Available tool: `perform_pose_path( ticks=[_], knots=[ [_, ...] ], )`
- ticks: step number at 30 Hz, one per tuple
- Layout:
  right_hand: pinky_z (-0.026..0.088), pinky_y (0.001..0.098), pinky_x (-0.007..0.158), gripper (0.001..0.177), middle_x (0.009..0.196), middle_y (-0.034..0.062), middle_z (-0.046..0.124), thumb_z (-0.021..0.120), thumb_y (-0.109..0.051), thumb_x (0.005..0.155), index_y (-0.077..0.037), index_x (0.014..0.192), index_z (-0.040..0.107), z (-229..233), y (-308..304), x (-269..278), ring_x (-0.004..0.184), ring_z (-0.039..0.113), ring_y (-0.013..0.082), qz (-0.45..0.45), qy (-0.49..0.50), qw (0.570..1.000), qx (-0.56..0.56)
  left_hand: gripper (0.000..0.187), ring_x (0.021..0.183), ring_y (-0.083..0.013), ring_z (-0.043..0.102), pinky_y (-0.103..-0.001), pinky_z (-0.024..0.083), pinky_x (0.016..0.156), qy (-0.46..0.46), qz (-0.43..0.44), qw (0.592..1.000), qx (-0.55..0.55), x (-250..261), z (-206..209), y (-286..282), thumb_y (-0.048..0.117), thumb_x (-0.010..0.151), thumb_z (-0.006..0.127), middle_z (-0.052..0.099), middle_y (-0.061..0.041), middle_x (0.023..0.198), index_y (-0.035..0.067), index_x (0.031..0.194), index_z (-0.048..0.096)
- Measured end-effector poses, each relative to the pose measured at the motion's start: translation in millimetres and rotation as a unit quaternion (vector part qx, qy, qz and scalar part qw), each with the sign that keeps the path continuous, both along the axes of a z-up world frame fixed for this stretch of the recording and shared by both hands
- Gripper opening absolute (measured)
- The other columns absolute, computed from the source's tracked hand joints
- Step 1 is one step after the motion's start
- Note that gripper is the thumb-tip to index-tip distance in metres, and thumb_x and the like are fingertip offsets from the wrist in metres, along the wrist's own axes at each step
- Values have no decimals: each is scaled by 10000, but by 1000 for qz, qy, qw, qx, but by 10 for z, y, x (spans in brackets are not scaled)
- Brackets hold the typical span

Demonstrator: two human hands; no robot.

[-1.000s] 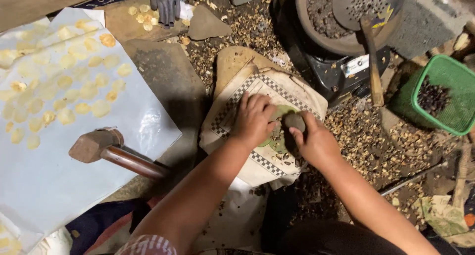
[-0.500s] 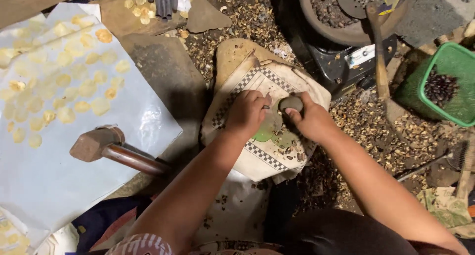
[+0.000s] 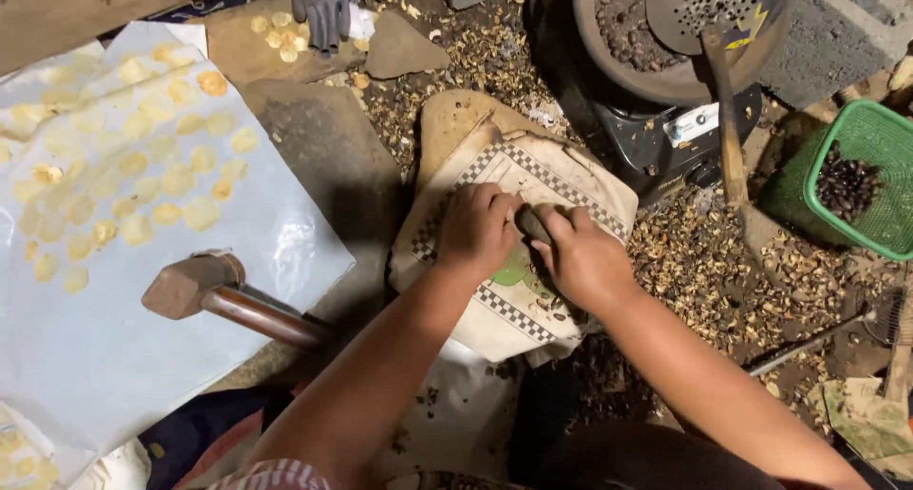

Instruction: The person uses a hammer to crush yellow cassava slices on a white sheet. They then use a stone pestle to grind the cassava on a patterned cloth. The person also stirs dark beans in a pot on a portable gas stove using a metal strainer.

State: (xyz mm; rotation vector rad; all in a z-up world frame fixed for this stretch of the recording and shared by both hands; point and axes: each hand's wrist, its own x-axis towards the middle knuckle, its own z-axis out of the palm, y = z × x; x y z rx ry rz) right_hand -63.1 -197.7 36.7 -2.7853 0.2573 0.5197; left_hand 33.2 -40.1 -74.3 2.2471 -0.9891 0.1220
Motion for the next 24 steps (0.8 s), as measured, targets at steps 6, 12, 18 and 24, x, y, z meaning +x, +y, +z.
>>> perform_pose_path(
  ticks=[6,12,18,24],
  knots=[
    [523,632,936,502,1151,304,628,526,-423,1010,-189,1437,406,-178,-187,37,1094,652,553,-107,32,992,52,195,967,-305,647,-436,517,859,41,-15,998,50,-23,-10,99,150,825,693,638,-51,955,178,1015,728],
    [495,608,1003,492,1144,330,675,569,-425,987,-196,1402,438,-190,-222,146,1150,641,521,-179,49,978,91,217,903,-318,659,-474,523,810,18,-23,999,36,79,-50,80,205,764,723,622,-52,911,189,973,671],
    [529,598,950,487,1176,339,644,475,-444,1038,-122,1396,400,-95,-37,36,1097,663,528,-136,29,990,28,164,917,-358,644,-490,513,827,24,-15,999,29,51,-149,15,202,792,675,619,-74,926,176,954,669],
    [533,611,920,524,1111,303,675,494,-489,1007,-146,1394,412,77,-163,28,1065,673,524,-149,28,988,38,250,902,-341,632,-525,474,872,-31,-17,999,40,27,-59,33,261,721,749,610,-60,924,212,942,643]
  ],
)
